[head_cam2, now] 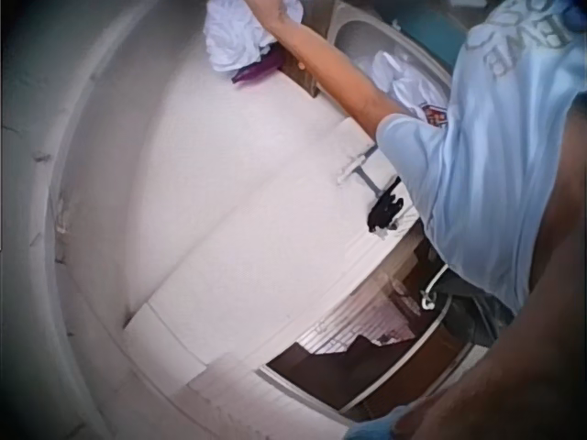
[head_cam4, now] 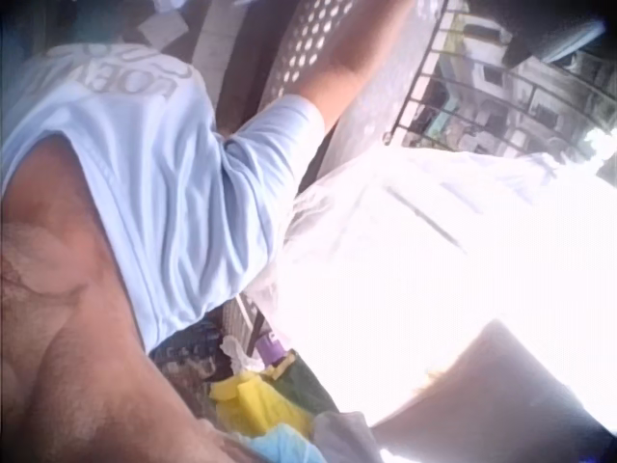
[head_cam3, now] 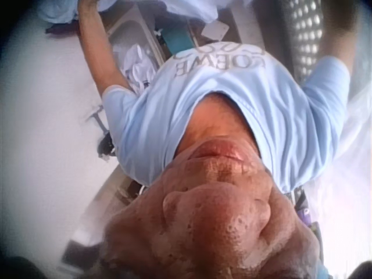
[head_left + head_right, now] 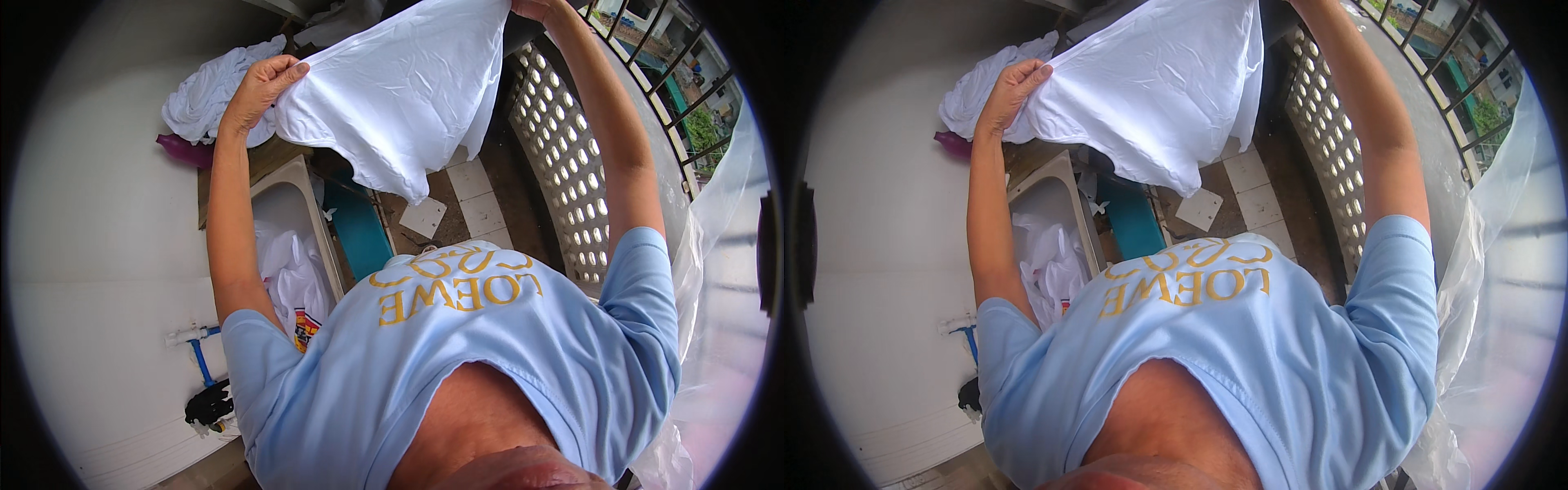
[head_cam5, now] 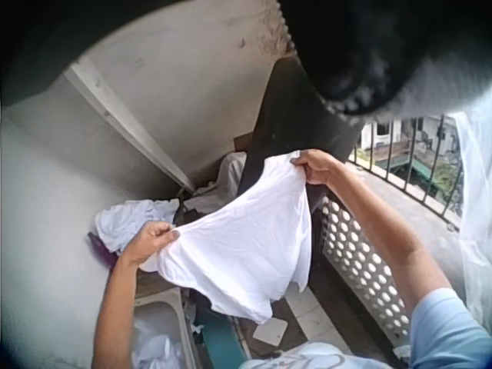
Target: The person fills a sink with water from a faucet, picks up a white t-shirt from a stack, and immerses it in the water to soak it while using a bar of soap.
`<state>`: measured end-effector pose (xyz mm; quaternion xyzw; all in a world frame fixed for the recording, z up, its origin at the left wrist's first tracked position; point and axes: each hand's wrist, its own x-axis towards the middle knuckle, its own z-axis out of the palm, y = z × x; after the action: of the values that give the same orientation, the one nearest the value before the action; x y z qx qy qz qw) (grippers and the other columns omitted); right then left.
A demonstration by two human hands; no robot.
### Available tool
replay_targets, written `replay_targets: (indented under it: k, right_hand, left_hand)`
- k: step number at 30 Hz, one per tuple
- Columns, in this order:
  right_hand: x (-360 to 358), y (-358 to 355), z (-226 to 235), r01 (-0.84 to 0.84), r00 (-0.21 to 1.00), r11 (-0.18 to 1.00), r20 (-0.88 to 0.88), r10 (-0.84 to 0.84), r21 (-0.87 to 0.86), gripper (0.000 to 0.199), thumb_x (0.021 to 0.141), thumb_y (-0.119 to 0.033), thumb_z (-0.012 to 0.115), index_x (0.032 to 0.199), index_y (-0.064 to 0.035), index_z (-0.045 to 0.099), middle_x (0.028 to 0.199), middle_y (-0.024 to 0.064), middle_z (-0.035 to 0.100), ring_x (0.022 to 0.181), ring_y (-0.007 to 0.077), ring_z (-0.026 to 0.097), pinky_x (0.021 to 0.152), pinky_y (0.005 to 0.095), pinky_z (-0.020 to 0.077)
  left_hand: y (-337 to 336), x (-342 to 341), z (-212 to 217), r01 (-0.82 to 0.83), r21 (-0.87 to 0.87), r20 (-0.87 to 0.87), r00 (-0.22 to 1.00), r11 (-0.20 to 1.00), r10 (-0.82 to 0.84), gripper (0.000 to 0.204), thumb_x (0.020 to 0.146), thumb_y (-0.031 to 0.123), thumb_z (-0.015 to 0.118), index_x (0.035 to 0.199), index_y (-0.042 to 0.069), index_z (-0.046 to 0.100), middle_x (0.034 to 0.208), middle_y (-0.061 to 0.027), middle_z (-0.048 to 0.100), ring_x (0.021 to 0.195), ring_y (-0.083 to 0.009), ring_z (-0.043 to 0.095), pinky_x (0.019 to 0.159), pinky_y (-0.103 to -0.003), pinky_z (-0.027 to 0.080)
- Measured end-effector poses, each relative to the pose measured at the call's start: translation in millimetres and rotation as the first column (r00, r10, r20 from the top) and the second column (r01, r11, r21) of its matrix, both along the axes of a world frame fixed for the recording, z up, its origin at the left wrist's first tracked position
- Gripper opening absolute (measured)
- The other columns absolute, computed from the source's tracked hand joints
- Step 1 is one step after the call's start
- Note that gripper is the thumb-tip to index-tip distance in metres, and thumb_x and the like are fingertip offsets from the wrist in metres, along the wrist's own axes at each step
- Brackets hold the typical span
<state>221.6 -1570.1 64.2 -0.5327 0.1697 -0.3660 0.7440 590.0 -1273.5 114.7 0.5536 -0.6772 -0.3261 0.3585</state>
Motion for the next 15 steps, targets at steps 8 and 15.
replay_targets:
  k: [8,15]
  right_hand:
    - [32.2,14.3,-0.4,0.218,0.95,0.954,-0.179,-0.255,-0.206,0.017,0.088,-0.007,0.058,0.099,0.0046,0.063,0.086,0.0091,0.064,0.074,0.0195,0.063,0.065,0.0326,0.0546]
    - [63.4,97.8,-15.8,0.035,0.677,0.115,-0.061,-0.734,-0.993,0.032,0.088,-0.027,0.06,0.1,0.0018,0.063,0.078,0.0084,0.064,0.074,0.0192,0.063,0.059,0.0329,0.0503]
  left_hand:
    - [-8.7,6.2,-2.3,0.037,-0.008,-0.38,0.924,0.999,-0.037,0.018,0.088,0.024,0.067,0.093,0.007,0.07,0.082,0.0057,0.065,0.076,-0.0015,0.056,0.072,-0.019,0.046]
    - [-48.5,-24.0,-16.3,0.091,-0.055,-0.649,0.754,0.994,-0.104,0.016,0.09,0.017,0.06,0.1,0.005,0.064,0.094,-0.0031,0.068,0.084,-0.0126,0.064,0.077,-0.027,0.05]
